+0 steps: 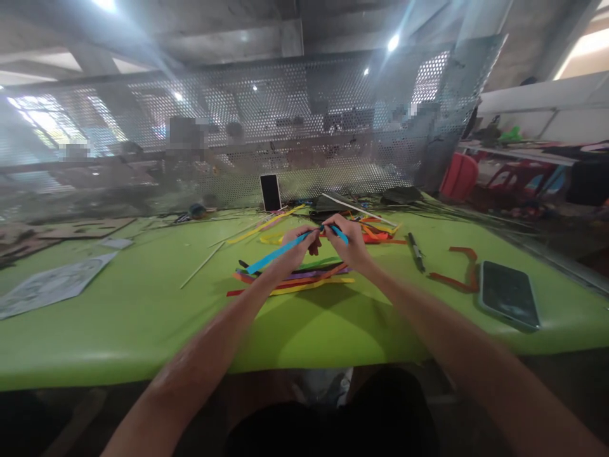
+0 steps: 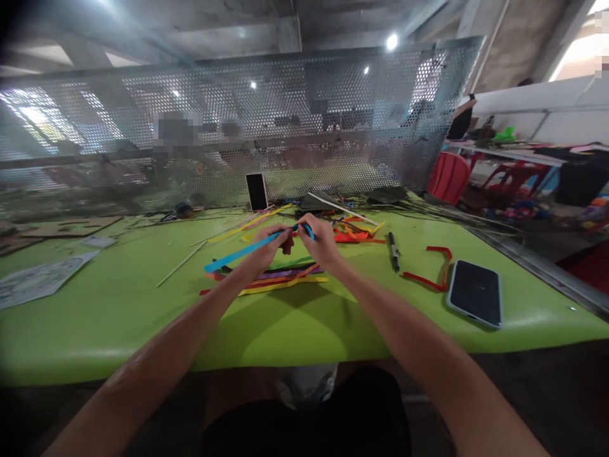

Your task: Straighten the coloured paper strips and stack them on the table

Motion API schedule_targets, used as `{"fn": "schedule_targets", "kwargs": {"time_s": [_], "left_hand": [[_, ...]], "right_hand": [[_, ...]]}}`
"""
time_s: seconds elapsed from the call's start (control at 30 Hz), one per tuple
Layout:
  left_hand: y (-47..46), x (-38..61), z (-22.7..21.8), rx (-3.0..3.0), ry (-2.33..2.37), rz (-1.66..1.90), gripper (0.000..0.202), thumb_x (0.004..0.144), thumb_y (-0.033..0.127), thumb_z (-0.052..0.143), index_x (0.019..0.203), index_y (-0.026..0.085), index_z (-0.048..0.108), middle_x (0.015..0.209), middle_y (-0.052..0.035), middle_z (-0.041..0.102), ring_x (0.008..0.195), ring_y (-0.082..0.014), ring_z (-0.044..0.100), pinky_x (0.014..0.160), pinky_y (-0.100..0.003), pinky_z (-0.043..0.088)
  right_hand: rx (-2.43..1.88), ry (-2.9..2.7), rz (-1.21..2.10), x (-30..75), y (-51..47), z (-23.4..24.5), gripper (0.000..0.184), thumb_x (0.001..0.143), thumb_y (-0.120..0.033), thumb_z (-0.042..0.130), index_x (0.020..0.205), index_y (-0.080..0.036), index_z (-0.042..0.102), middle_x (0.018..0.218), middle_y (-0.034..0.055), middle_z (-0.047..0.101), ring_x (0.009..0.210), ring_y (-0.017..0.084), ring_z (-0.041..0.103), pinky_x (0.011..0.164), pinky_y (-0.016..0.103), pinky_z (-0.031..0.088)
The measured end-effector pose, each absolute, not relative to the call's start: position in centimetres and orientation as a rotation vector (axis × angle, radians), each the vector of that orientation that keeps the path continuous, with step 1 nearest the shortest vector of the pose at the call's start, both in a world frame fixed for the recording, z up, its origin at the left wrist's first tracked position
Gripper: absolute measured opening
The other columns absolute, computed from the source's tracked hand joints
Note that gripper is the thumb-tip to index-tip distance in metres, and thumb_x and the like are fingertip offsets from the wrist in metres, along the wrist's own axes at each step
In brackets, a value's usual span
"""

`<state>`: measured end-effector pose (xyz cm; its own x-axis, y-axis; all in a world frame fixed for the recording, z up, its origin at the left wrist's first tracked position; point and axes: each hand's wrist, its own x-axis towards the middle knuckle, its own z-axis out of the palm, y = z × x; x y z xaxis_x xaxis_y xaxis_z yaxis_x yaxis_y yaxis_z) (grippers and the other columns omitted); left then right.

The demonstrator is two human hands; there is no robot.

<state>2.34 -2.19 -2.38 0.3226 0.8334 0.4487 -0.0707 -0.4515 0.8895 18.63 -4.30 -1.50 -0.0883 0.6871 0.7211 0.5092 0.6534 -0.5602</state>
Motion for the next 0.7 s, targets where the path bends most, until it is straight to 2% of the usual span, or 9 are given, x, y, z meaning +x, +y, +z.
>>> {"fn": "schedule_targets", "kwargs": {"time_s": [0.17,0.37,0.5,0.7], "left_hand": [[-2.0,1.9,-1.9,1.610,0.686,1.323,0.032,0.084,0.045,0.068,0.071,0.017,0.059,0.055,0.0026,0.056,0.046,-0.0091,0.053,0.048,-0.023,0.042],[-1.4,1.4,-2.1,1.418,0.648,1.256,0.027,0.081,0.038,0.072,0.071,0.016,0.058,0.056,0.0029,0.056,0.048,-0.0089,0.053,0.049,-0.023,0.043],[-1.6,1.2,-1.9,1.334,0.627,1.197,0.030,0.079,0.038,0.075,0.072,0.015,0.056,0.062,0.0023,0.056,0.050,-0.0084,0.054,0.050,-0.023,0.044],[-1.5,1.0,-2.1,1.281,0.541,1.127,0.029,0.080,0.039,0.076,0.078,0.016,0.059,0.068,0.0020,0.056,0.055,-0.0082,0.054,0.052,-0.022,0.043]], "right_hand": [[-0.965,-1.737,0.281,19.1,-3.6,-1.6,0.014,0.090,-0.034,0.056,0.092,-0.022,0.062,0.074,0.0006,0.062,0.064,0.015,0.056,0.062,0.027,0.042],[-0.909,-1.714,0.629,18.6,-4.0,-1.0,0.020,0.092,-0.040,0.055,0.083,-0.022,0.059,0.069,0.0006,0.063,0.055,0.014,0.055,0.054,0.028,0.043],[-0.851,-1.526,0.950,18.6,-3.8,-0.8,0.025,0.083,-0.045,0.066,0.078,-0.021,0.059,0.064,-0.0001,0.062,0.051,0.014,0.056,0.052,0.029,0.045],[-0.769,-1.322,1.275,18.9,-3.8,-0.9,0.025,0.070,-0.037,0.078,0.080,-0.020,0.062,0.063,-0.0016,0.060,0.056,0.013,0.055,0.055,0.028,0.044]]}}
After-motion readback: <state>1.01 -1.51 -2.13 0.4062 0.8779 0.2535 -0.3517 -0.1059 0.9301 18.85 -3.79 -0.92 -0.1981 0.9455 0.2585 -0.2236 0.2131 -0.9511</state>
